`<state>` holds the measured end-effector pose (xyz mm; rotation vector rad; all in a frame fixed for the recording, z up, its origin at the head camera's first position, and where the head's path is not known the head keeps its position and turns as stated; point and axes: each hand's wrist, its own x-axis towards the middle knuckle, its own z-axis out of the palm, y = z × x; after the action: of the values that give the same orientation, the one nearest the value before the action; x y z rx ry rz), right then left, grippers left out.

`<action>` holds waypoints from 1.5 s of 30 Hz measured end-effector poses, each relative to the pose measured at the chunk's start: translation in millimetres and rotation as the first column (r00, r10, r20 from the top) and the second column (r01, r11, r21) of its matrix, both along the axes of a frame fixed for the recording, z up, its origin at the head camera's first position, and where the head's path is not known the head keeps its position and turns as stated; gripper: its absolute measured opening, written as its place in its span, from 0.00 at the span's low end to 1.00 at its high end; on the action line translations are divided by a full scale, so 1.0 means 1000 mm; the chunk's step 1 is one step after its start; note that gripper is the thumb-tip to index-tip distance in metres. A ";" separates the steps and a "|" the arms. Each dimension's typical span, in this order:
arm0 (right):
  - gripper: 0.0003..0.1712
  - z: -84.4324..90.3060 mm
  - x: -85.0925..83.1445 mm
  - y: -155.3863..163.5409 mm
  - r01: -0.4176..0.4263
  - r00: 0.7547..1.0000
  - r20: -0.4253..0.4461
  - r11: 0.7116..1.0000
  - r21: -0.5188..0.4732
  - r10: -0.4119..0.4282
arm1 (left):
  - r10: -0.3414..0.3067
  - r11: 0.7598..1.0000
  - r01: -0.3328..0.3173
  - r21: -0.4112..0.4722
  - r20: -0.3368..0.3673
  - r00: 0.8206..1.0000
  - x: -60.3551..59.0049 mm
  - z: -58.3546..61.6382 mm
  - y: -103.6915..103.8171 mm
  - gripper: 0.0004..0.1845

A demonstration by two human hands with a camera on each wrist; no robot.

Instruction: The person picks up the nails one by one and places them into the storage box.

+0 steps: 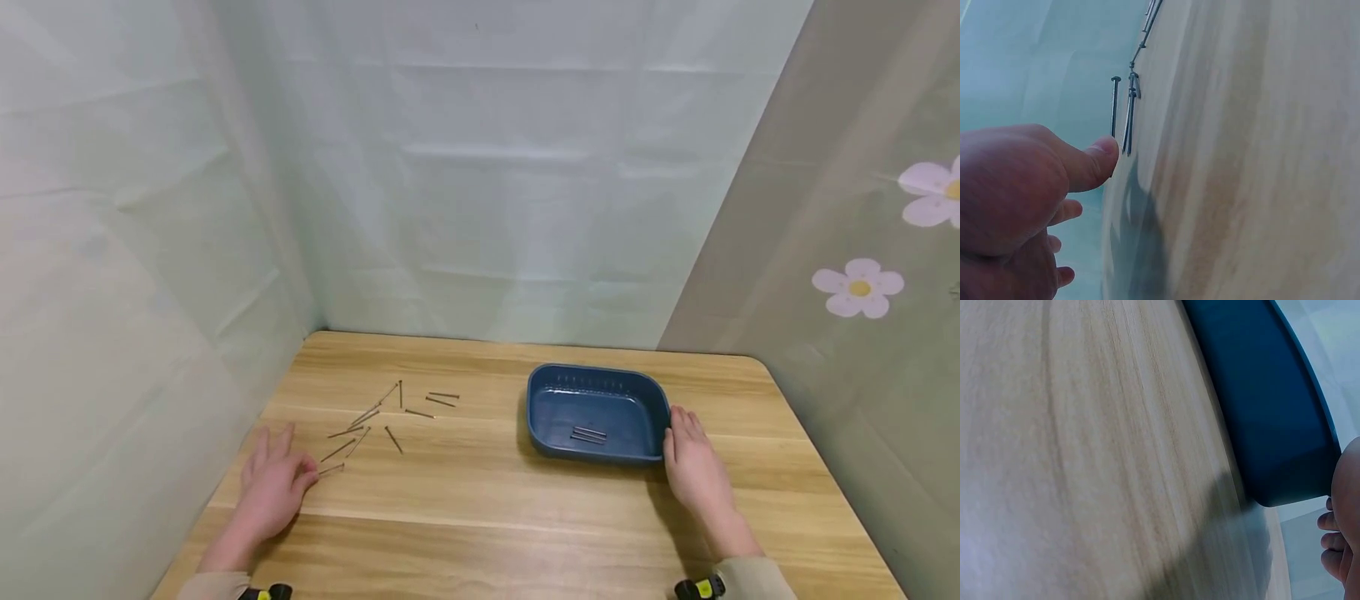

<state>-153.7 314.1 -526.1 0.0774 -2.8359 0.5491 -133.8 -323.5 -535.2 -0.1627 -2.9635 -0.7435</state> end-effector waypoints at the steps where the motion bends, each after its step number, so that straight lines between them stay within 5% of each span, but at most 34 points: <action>1: 0.28 0.000 -0.001 0.000 0.000 1.000 0.002 1.000 0.001 0.000 | 0.001 1.000 -0.001 -0.001 -0.006 1.000 0.000 0.000 0.001 0.06; 19: 0.28 -0.004 -0.001 0.003 -0.009 1.000 0.003 1.000 -0.017 0.009 | -0.067 0.996 0.074 0.049 -0.121 0.990 -0.013 0.013 0.043 0.04; 26: 0.28 -0.005 -0.001 0.004 -0.010 1.000 -0.013 1.000 -0.014 0.009 | -0.124 0.988 0.140 0.064 -0.205 0.971 -0.022 0.018 0.074 0.07; 45: 0.29 -0.002 -0.002 0.002 -0.005 1.000 0.020 1.000 -0.012 0.005 | -0.239 0.959 0.260 0.117 -0.163 0.957 -0.041 0.028 0.168 0.07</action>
<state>-155.9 316.3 -528.4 0.0774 -2.8525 0.5710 -174.4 -155.8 -506.7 -0.5662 -2.7690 -0.9174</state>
